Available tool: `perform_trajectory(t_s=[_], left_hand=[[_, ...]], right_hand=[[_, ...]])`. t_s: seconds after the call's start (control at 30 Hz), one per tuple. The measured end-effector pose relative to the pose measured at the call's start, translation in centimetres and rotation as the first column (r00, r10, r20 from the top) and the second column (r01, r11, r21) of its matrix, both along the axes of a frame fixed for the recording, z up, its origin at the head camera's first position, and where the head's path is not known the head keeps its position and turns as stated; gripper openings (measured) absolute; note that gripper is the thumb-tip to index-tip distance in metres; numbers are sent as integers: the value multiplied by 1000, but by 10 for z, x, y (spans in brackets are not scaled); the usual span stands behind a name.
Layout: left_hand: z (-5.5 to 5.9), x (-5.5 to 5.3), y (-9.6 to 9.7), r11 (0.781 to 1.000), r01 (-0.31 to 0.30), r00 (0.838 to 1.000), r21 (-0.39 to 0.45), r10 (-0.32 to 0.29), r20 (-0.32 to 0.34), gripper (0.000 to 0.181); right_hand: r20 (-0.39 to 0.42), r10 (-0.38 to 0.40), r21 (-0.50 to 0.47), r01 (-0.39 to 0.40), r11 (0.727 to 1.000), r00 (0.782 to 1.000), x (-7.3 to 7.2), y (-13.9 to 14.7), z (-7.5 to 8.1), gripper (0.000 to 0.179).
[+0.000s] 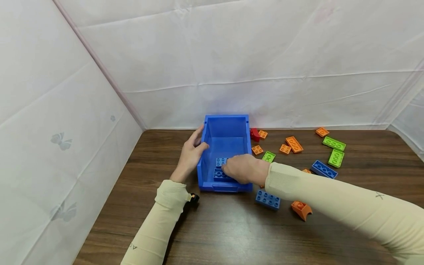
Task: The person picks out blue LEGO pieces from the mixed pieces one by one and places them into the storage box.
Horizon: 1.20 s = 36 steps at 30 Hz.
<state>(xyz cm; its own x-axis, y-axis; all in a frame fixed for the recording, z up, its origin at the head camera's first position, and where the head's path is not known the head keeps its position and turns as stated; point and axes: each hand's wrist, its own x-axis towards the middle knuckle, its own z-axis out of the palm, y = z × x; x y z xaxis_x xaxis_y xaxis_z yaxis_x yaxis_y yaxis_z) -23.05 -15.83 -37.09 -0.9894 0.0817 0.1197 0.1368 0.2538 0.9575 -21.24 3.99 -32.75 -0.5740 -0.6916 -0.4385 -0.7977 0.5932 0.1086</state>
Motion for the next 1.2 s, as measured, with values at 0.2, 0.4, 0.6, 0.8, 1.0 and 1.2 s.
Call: perform_trajectory(t_s=[0.2,0.4,0.6,0.8,1.0,1.2], left_hand=[[1,0,0,1000,-1,1000,-2,1,6,71],[0,2,2,1000,3,1000,2,-3,9,71],[1,2,3,1000,4,1000,-3,-4,17,71],[0,2,3,1000,3,1000,1,-3,14,70],[0,1,2,1000,-2,1000,-10,2,4,70],[1,1,4,1000,-4,1000,-12,4,-3,70]], right_hand=[[11,1,8,-1,1000,1000,-1,-1,1,35],[25,2,14,-3,1000,1000,2,0,2,40],[22,-19,-18,19,1000,1000,14,3,9,50],[27,-50,-151,54,987,998,28,12,30,48],[-57,-37,-329,17,944,998,41,36,49,39],[-114,-88,-477,23,878,990,52,60,54,29]])
